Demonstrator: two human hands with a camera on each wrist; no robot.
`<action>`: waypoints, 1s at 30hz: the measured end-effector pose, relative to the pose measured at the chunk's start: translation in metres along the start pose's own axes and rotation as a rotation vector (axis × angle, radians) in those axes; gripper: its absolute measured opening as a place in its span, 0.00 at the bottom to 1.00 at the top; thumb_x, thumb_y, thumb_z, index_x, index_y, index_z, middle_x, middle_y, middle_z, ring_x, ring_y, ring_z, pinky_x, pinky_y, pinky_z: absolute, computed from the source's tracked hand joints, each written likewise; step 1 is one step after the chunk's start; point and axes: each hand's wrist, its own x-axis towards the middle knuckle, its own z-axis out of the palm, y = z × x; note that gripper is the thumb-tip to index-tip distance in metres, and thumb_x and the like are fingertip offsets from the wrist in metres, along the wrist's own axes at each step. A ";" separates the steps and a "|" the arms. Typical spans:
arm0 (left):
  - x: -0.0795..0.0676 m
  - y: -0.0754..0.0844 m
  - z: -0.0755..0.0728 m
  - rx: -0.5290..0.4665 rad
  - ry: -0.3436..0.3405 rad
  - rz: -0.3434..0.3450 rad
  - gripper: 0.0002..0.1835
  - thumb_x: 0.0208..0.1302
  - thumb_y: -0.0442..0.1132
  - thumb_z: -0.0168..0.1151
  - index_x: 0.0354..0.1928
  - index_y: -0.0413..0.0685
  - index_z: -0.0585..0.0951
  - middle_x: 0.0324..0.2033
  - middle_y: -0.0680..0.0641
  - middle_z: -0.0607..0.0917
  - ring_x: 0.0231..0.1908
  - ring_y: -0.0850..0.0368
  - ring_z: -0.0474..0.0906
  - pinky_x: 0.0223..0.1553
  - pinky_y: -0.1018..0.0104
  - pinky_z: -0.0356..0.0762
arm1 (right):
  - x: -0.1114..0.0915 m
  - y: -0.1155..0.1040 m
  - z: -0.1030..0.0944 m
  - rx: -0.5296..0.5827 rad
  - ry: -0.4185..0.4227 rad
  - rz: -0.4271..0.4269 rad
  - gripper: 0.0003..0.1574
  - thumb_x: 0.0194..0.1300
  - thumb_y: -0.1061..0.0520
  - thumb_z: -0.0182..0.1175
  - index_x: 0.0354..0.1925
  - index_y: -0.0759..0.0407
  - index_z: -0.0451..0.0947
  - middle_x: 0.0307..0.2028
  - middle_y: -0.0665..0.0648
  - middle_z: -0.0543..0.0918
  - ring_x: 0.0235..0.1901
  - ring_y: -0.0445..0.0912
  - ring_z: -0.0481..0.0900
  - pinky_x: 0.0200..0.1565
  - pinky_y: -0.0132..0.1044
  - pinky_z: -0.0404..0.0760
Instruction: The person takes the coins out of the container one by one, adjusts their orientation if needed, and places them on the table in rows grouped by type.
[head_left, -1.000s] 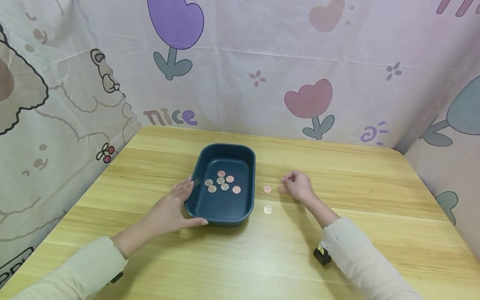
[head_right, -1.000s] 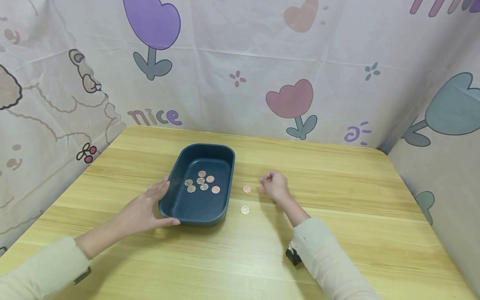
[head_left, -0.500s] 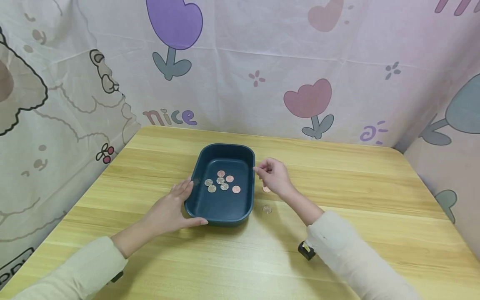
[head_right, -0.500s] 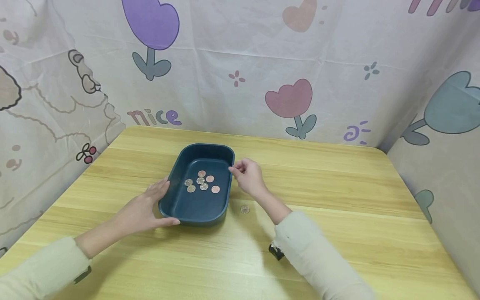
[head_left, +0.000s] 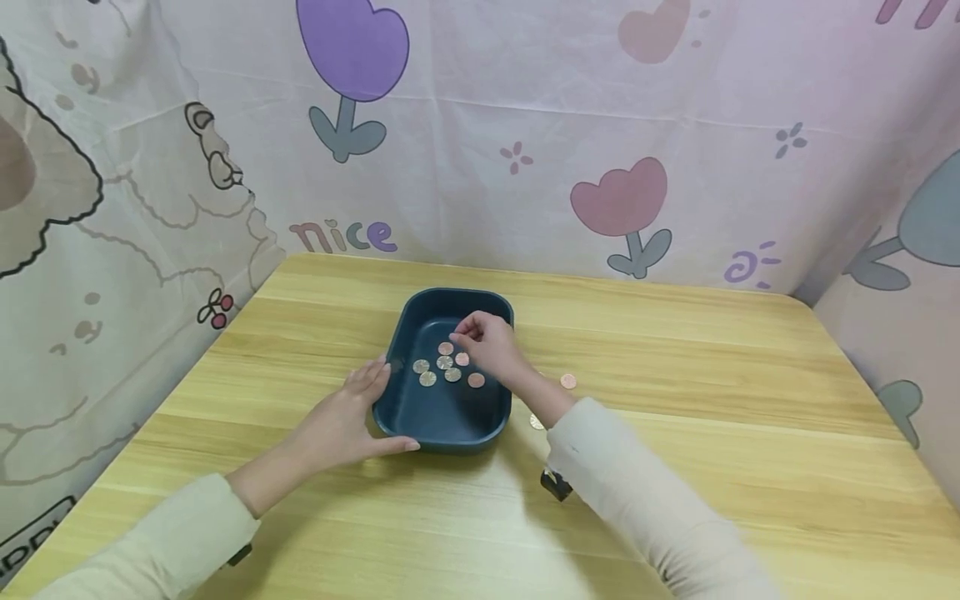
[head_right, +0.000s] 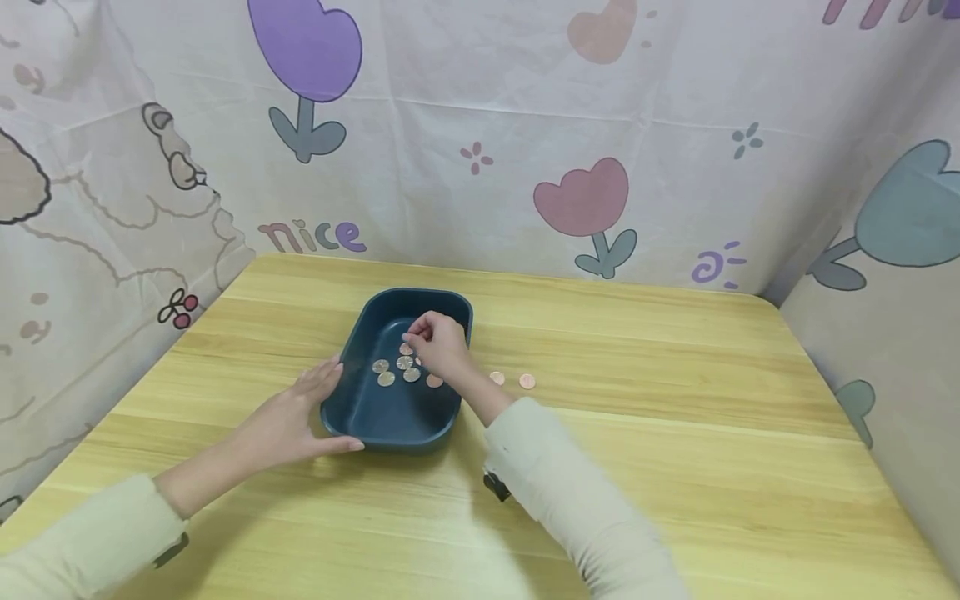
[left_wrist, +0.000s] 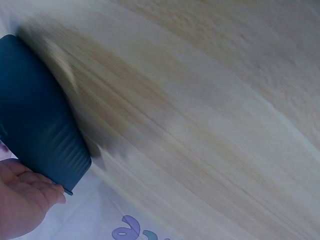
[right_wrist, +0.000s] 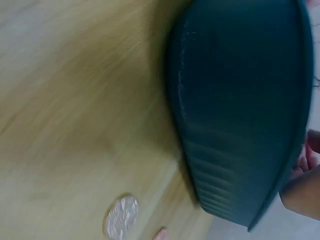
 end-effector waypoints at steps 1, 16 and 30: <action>0.000 0.000 0.000 -0.001 0.000 0.004 0.61 0.41 0.74 0.61 0.67 0.34 0.59 0.69 0.34 0.56 0.66 0.31 0.56 0.61 0.40 0.63 | 0.002 0.001 0.002 -0.016 -0.017 0.012 0.06 0.62 0.61 0.59 0.34 0.65 0.78 0.27 0.59 0.80 0.23 0.41 0.72 0.25 0.25 0.72; -0.001 0.001 0.001 0.010 0.022 0.017 0.60 0.42 0.72 0.62 0.67 0.33 0.59 0.68 0.34 0.58 0.66 0.32 0.57 0.62 0.41 0.63 | 0.012 0.012 0.029 -0.369 -0.149 0.155 0.07 0.54 0.61 0.67 0.29 0.64 0.79 0.27 0.57 0.80 0.24 0.42 0.71 0.24 0.26 0.69; -0.002 0.000 0.000 0.001 0.024 0.011 0.59 0.43 0.71 0.63 0.67 0.33 0.59 0.68 0.34 0.58 0.66 0.32 0.56 0.62 0.41 0.62 | 0.012 0.014 0.035 -0.554 -0.279 0.129 0.07 0.56 0.61 0.65 0.26 0.64 0.79 0.21 0.55 0.77 0.22 0.43 0.70 0.23 0.28 0.68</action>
